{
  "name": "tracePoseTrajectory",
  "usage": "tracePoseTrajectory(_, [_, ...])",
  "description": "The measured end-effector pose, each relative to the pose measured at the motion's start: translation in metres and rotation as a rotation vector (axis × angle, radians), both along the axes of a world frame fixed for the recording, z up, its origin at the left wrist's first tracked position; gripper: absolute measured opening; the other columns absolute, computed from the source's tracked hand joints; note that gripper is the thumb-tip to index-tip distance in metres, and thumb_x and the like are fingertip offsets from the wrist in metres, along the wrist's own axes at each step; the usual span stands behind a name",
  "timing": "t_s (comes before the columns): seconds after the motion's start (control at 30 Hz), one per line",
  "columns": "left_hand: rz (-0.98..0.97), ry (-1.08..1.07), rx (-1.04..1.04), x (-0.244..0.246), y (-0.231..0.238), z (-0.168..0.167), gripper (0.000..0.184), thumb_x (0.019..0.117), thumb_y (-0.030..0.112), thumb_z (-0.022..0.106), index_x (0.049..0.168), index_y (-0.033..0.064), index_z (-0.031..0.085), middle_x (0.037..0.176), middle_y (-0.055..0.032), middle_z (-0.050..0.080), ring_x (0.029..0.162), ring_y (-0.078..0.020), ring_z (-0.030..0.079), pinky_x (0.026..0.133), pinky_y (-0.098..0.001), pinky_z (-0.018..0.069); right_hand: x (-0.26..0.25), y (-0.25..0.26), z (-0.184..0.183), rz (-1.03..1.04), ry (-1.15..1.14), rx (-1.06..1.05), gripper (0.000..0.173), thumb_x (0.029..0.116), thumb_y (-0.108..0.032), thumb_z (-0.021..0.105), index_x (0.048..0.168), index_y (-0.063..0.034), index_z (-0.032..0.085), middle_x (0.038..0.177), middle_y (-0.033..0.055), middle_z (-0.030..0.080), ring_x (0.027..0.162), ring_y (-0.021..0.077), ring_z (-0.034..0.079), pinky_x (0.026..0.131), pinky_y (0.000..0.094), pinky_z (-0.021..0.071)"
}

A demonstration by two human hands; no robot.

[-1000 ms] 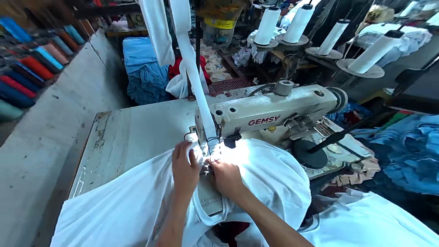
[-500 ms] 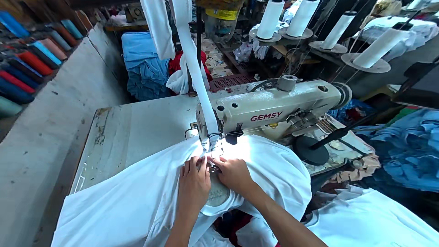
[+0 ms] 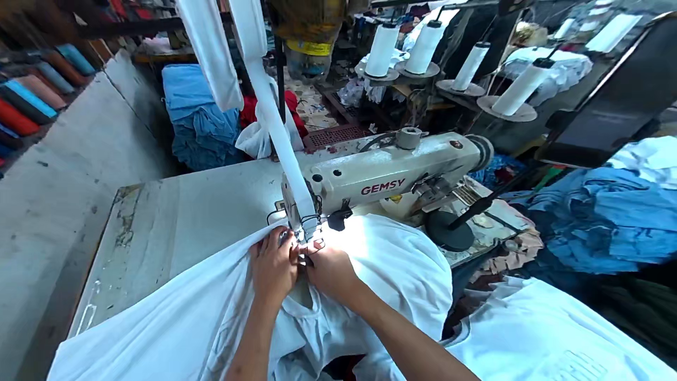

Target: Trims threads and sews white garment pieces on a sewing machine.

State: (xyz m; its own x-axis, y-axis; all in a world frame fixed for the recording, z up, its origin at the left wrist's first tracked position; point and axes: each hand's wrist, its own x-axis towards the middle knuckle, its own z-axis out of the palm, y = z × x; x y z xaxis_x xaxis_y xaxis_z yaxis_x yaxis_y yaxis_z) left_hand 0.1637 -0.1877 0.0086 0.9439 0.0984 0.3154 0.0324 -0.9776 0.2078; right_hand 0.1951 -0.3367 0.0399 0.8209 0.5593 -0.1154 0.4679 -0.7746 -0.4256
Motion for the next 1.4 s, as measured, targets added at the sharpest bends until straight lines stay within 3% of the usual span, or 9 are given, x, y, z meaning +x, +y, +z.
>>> tracePoseTrajectory(0.17, [-0.110, -0.075, 0.005, -0.030, -0.005, -0.009, 0.045, 0.0901, 0.030, 0.057, 0.130, 0.0150, 0.071, 0.145, -0.0178, 0.058, 0.130, -0.0425, 0.056, 0.108, -0.0640, 0.0390, -0.008, -0.010, -0.011, -0.017, -0.115, 0.132, 0.027, 0.0932, -0.020, 0.062, 0.118, -0.0146, 0.072, 0.102, 0.0176, 0.072, 0.090, 0.0371, 0.071, 0.070, 0.0585, 0.0555])
tracePoseTrajectory(0.37, [-0.140, -0.075, 0.022, -0.051, -0.013, -0.019, 0.036, 0.0963, 0.027, 0.049, 0.109, 0.0101, 0.078, 0.144, -0.0187, 0.058, 0.129, -0.0409, 0.058, 0.109, -0.0619, 0.0383, -0.008, -0.017, -0.031, 0.047, -0.366, 0.184, 0.028, 0.0885, -0.020, 0.068, 0.116, -0.0167, 0.075, 0.132, 0.0163, 0.067, 0.105, 0.0345, 0.070, 0.070, 0.0501, 0.0577])
tracePoseTrajectory(0.53, [-0.109, -0.115, 0.024, -0.048, -0.015, -0.020, 0.037, 0.0975, 0.031, 0.047, 0.105, 0.0128, 0.079, 0.140, -0.0197, 0.061, 0.126, -0.0442, 0.058, 0.103, -0.0652, 0.0398, 0.013, -0.025, -0.041, 0.186, -0.469, 0.270, 0.027, 0.0833, -0.019, 0.073, 0.110, -0.0148, 0.077, 0.134, 0.0149, 0.067, 0.113, 0.0335, 0.069, 0.075, 0.0501, 0.0593])
tracePoseTrajectory(0.73, [-0.118, -0.168, 0.017, -0.046, -0.019, -0.019, 0.038, 0.0998, 0.035, 0.046, 0.102, 0.0172, 0.079, 0.137, -0.0149, 0.064, 0.129, -0.0416, 0.057, 0.103, -0.0667, 0.0386, 0.021, -0.035, -0.019, 0.220, -0.310, 0.245, 0.023, 0.0903, -0.020, 0.068, 0.111, -0.0182, 0.078, 0.138, 0.0146, 0.065, 0.105, 0.0338, 0.070, 0.076, 0.0541, 0.0569])
tracePoseTrajectory(0.87, [-0.121, -0.136, 0.009, -0.049, -0.020, -0.018, 0.040, 0.0993, 0.035, 0.045, 0.107, 0.0161, 0.079, 0.139, -0.0178, 0.062, 0.132, -0.0451, 0.053, 0.105, -0.0686, 0.0360, -0.050, -0.053, -0.019, 0.104, -0.221, 0.309, 0.030, 0.0851, -0.020, 0.075, 0.115, -0.0169, 0.076, 0.105, 0.0129, 0.070, 0.083, 0.0299, 0.071, 0.060, 0.0500, 0.0570])
tracePoseTrajectory(0.97, [-0.093, -0.190, 0.031, -0.045, -0.027, -0.018, 0.038, 0.0987, 0.033, 0.045, 0.106, 0.0170, 0.079, 0.136, -0.0134, 0.064, 0.130, -0.0402, 0.056, 0.106, -0.0662, 0.0370, -0.041, -0.077, -0.026, -0.077, -0.167, 0.212, 0.039, 0.0799, -0.021, 0.079, 0.119, -0.0178, 0.075, 0.111, 0.0141, 0.071, 0.088, 0.0316, 0.072, 0.067, 0.0555, 0.0581])
tracePoseTrajectory(1.07, [-0.038, -0.157, 0.030, -0.050, -0.031, -0.019, 0.034, 0.0993, 0.036, 0.049, 0.109, 0.0199, 0.077, 0.139, -0.0080, 0.064, 0.133, -0.0357, 0.055, 0.108, -0.0645, 0.0369, 0.005, -0.094, -0.029, -0.131, -0.223, 0.141, 0.028, 0.0851, -0.022, 0.071, 0.111, -0.0108, 0.073, 0.109, 0.0114, 0.071, 0.093, 0.0290, 0.072, 0.073, 0.0527, 0.0595])
tracePoseTrajectory(1.23, [-0.008, -0.079, 0.036, -0.052, -0.029, -0.021, 0.034, 0.1020, 0.038, 0.047, 0.113, 0.0237, 0.077, 0.145, -0.0063, 0.060, 0.137, -0.0343, 0.051, 0.112, -0.0640, 0.0332, 0.008, -0.069, -0.004, -0.113, -0.123, -0.031, 0.028, 0.0900, -0.015, 0.062, 0.114, -0.0034, 0.068, 0.113, 0.0171, 0.068, 0.095, 0.0358, 0.070, 0.074, 0.0562, 0.0557])
tracePoseTrajectory(1.4, [-0.057, -0.109, 0.011, -0.054, -0.026, -0.020, 0.029, 0.0988, 0.030, 0.052, 0.112, 0.0278, 0.078, 0.142, -0.0063, 0.063, 0.136, -0.0382, 0.053, 0.111, -0.0678, 0.0316, -0.048, -0.030, -0.003, -0.076, 0.004, 0.132, 0.050, 0.0927, -0.015, 0.058, 0.142, -0.0139, 0.061, 0.119, 0.0136, 0.067, 0.089, 0.0299, 0.070, 0.072, 0.0500, 0.0574])
